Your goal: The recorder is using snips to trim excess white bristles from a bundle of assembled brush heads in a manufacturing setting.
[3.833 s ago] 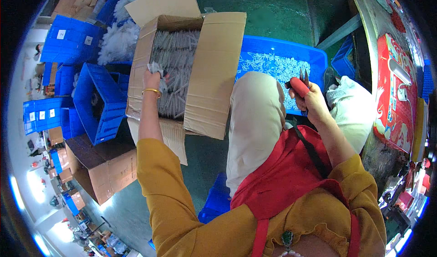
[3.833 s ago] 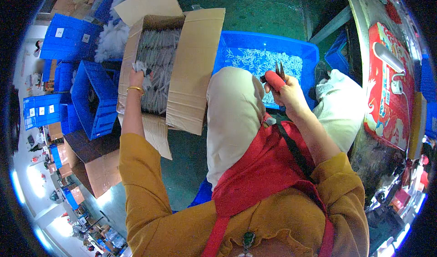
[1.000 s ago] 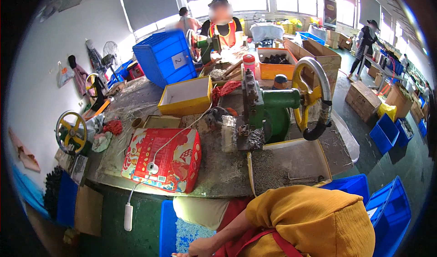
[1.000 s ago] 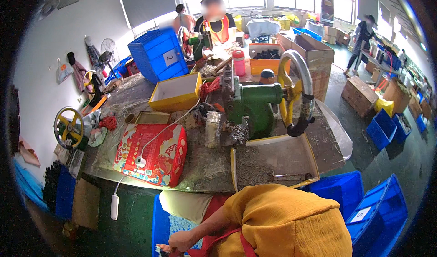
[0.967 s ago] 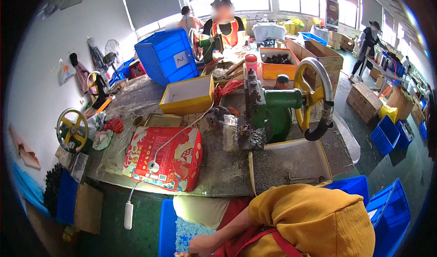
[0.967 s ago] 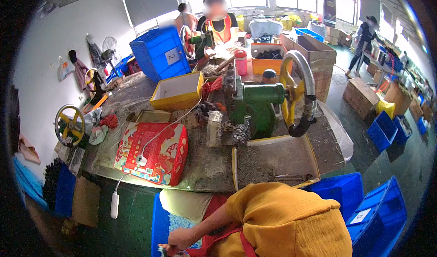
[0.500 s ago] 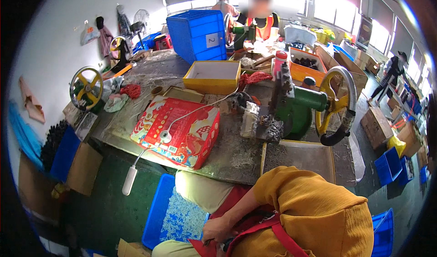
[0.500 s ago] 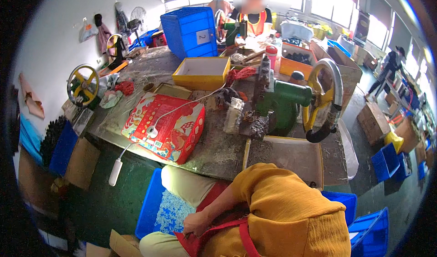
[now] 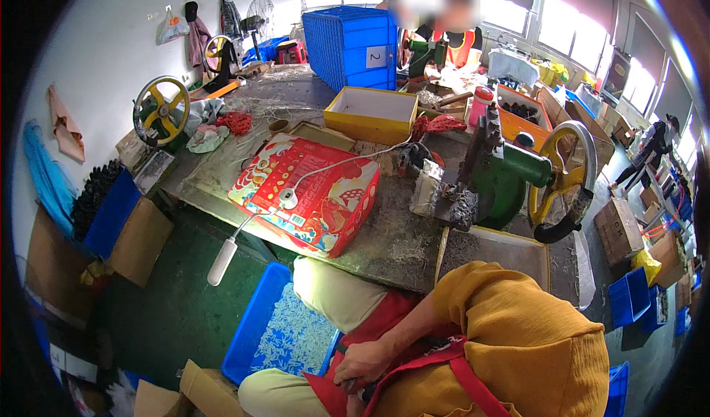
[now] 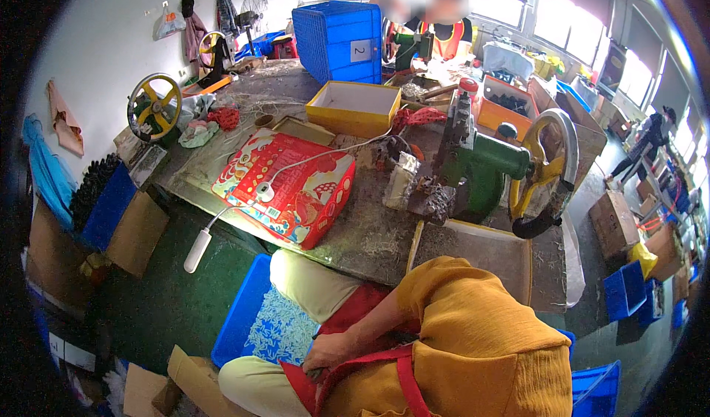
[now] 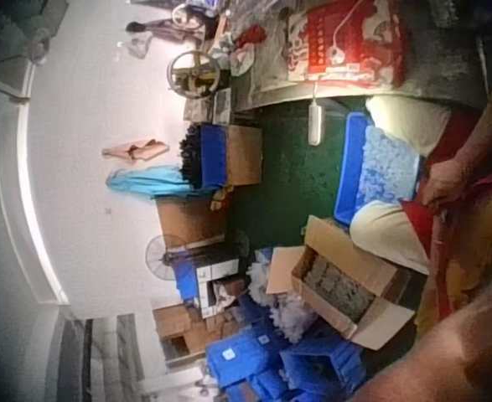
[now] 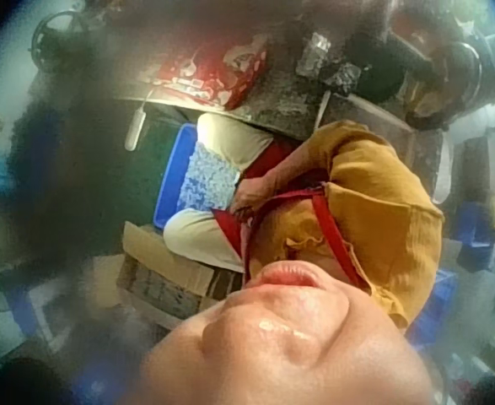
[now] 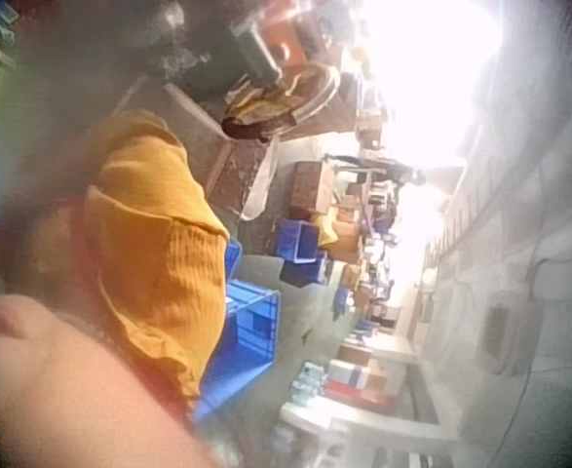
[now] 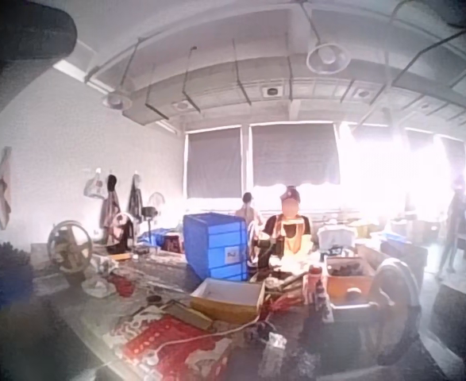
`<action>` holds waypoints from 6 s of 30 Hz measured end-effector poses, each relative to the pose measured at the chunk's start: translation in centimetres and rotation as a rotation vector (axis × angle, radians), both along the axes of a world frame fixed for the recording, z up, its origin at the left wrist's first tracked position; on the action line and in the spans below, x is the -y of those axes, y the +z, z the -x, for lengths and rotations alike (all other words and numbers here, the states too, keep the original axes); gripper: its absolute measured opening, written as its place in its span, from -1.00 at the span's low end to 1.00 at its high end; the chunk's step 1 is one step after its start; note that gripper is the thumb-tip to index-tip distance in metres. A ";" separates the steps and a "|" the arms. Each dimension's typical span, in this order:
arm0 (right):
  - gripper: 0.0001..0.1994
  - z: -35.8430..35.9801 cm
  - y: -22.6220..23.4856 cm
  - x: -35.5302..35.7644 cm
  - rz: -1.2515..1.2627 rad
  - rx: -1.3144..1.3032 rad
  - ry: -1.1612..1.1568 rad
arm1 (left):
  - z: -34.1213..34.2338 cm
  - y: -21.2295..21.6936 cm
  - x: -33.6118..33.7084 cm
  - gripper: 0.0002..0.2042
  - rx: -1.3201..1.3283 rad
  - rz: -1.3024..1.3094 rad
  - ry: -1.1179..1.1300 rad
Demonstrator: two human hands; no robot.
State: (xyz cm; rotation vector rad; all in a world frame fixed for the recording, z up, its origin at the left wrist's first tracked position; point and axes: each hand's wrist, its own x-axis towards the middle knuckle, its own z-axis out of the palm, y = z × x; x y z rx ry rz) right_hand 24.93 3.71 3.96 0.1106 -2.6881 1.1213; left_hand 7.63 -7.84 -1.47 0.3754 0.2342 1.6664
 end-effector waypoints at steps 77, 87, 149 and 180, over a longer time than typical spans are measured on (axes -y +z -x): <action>-0.80 13.7 6.9 -8.6 -0.259 -0.491 -0.305 | -0.3 2.7 -4.4 -0.70 0.208 0.707 0.139; -0.91 14.4 2.7 -7.3 1.022 0.124 -0.468 | 7.4 2.7 -4.7 -0.76 0.024 0.183 0.294; -0.75 18.6 -1.4 -10.7 0.931 0.290 -0.327 | 8.7 0.1 -7.7 -0.74 -0.294 0.522 0.376; -0.81 17.6 -1.3 -10.3 1.488 0.578 0.047 | 8.4 1.1 -8.4 -0.74 -0.311 0.566 0.530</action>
